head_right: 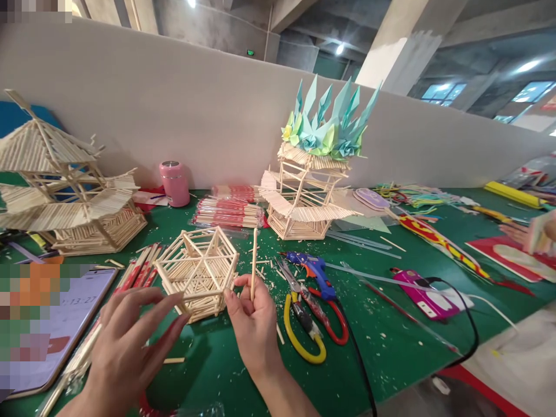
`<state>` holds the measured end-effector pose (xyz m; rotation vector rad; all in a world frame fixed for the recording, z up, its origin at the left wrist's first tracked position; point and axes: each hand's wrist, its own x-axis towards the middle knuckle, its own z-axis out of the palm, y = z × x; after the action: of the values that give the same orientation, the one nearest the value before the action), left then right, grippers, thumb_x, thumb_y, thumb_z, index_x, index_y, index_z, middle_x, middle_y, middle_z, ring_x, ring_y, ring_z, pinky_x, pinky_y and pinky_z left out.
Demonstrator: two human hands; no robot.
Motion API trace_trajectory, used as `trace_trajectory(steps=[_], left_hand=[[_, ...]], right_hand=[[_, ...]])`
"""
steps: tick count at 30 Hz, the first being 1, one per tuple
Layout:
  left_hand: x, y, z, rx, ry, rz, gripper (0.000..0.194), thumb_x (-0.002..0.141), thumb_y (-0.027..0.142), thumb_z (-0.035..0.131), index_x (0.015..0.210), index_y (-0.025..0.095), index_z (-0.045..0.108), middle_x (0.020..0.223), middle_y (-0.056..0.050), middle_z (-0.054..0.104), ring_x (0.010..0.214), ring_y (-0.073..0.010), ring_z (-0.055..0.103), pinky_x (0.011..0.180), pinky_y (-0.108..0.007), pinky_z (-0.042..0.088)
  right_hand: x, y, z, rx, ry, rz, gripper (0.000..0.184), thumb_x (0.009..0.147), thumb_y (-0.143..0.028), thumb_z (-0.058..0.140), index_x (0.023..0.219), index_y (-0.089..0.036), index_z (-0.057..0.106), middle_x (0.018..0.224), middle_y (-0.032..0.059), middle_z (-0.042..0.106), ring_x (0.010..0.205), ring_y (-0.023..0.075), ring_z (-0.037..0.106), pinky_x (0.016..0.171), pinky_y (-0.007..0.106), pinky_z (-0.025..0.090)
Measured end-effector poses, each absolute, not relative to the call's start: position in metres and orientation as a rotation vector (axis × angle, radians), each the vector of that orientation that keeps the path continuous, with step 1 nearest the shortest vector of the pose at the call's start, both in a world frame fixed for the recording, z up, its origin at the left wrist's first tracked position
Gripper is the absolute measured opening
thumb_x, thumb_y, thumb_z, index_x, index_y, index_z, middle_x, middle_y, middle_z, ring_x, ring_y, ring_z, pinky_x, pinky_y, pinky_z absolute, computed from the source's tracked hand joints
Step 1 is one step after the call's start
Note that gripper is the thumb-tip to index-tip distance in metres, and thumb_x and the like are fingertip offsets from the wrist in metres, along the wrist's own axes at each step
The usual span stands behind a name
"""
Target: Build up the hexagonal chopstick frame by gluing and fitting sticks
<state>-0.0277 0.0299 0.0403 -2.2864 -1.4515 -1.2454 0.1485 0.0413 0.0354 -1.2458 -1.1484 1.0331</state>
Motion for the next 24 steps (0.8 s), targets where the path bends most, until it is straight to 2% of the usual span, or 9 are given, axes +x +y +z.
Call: trace_trajectory(steps=[5, 14, 24], left_hand=[[-0.015, 0.046, 0.064, -2.509, -1.371, -0.941, 0.018, 0.082, 0.019, 0.053, 0.098, 0.022, 0.060, 0.098, -0.008, 0.059, 0.094, -0.0274, 0.045, 0.074, -0.041, 0.035], [-0.006, 0.057, 0.071, -2.618, -1.310, -0.818, 0.019, 0.085, 0.016, 0.046, 0.085, 0.025, 0.063, 0.084, -0.003, 0.064, 0.088, -0.0252, 0.046, 0.073, -0.041, 0.030], [-0.002, 0.060, 0.071, -2.649, -1.330, -1.044, 0.022, 0.086, 0.016, 0.045, 0.077, 0.023, 0.063, 0.076, -0.002, 0.063, 0.085, -0.0238, 0.044, 0.072, -0.039, 0.026]], right_hand=[[0.147, 0.039, 0.032, -1.260, -1.150, 1.090, 0.025, 0.079, -0.037, 0.059, 0.095, -0.020, 0.050, 0.057, -0.0107, 0.019, 0.048, 0.0085, 0.022, 0.043, 0.019, 0.024], [0.147, 0.039, 0.026, -1.284, -1.186, 1.102, 0.024, 0.078, -0.036, 0.060, 0.093, -0.019, 0.052, 0.057, -0.0110, 0.019, 0.049, 0.0090, 0.021, 0.045, 0.021, 0.019], [0.145, 0.043, 0.025, -1.264, -1.167, 1.139, 0.021, 0.077, -0.035, 0.061, 0.087, -0.019, 0.051, 0.056, -0.0113, 0.018, 0.049, 0.0081, 0.020, 0.044, 0.021, 0.019]])
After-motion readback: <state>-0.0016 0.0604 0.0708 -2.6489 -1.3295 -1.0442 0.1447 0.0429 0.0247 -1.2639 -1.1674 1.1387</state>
